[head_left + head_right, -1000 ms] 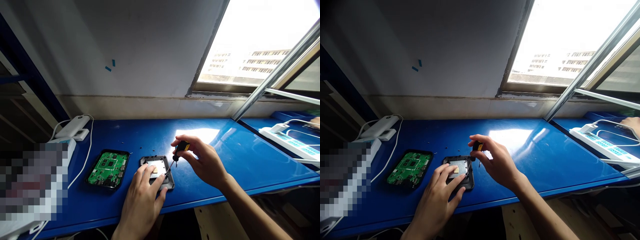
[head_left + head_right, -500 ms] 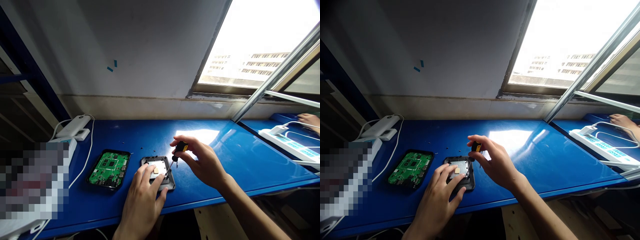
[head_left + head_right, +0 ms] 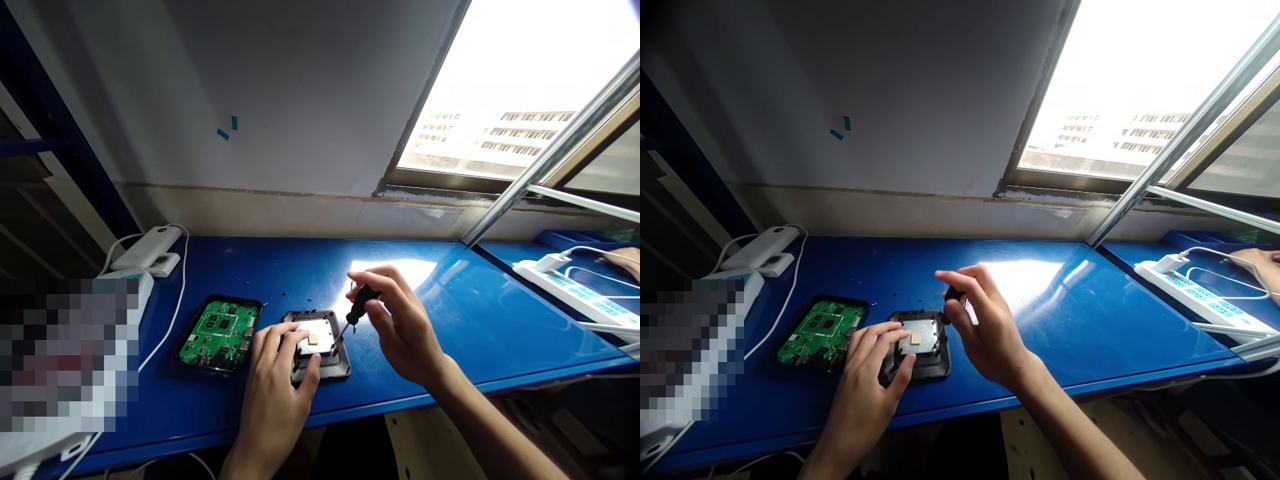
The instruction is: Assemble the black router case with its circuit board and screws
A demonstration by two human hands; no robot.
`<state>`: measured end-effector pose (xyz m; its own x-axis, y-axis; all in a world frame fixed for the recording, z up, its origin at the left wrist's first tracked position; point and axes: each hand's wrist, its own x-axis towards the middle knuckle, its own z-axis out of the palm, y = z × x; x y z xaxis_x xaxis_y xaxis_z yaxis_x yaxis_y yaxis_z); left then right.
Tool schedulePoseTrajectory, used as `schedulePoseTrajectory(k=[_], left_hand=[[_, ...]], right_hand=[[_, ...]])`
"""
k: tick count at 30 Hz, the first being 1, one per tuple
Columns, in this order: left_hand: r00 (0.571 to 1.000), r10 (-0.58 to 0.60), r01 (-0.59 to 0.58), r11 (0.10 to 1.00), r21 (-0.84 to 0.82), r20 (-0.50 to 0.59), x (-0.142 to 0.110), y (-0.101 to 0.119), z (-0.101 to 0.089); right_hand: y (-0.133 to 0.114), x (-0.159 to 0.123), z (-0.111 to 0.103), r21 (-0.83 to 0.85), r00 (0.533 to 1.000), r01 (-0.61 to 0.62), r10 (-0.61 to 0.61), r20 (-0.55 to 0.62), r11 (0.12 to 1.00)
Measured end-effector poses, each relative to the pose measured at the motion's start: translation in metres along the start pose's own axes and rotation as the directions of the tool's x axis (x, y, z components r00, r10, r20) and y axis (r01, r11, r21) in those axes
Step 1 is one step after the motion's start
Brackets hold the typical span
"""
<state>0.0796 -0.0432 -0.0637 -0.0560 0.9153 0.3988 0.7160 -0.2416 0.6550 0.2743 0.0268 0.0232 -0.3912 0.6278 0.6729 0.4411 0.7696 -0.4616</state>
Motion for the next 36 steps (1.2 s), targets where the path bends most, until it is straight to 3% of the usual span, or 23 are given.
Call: schedulePoseTrajectory(k=[4,9,15,21,26,29,33,36], left_hand=[[0.999,-0.038,0.039,0.997,-0.065,0.011,0.001,0.000,-0.001],[0.999,-0.045,0.043,0.994,-0.101,-0.015,0.001,-0.001,-0.003],[0.998,-0.059,0.056,0.987,-0.152,-0.017,0.000,-0.001,-0.005],[0.998,-0.037,0.027,0.985,-0.171,-0.056,0.001,0.001,-0.008],[0.999,-0.027,0.019,0.982,-0.188,-0.043,0.001,0.001,-0.009],[0.999,-0.037,0.032,0.982,-0.187,-0.024,0.001,0.000,-0.008],[0.999,-0.019,0.011,0.985,-0.173,-0.041,0.002,-0.001,-0.005],[0.999,0.007,-0.014,0.986,-0.164,-0.040,0.002,-0.001,-0.005]], right_hand=[[-0.006,0.003,0.000,0.066,0.999,-0.011,0.009,0.037,0.998],[-0.007,0.003,0.006,-0.090,0.995,0.060,-0.067,-0.068,0.994],[-0.013,-0.004,0.012,0.053,0.997,-0.029,0.032,-0.066,0.998],[-0.009,-0.006,0.013,-0.138,0.980,0.034,-0.060,-0.192,0.990],[-0.008,-0.011,0.012,0.010,0.987,-0.110,0.111,-0.116,0.994],[-0.010,-0.008,0.006,-0.088,0.993,-0.102,0.097,-0.066,0.991],[-0.008,-0.003,0.000,-0.274,0.991,-0.025,-0.012,-0.132,0.961],[-0.008,-0.003,0.000,-0.274,0.993,-0.004,-0.029,-0.115,0.962]])
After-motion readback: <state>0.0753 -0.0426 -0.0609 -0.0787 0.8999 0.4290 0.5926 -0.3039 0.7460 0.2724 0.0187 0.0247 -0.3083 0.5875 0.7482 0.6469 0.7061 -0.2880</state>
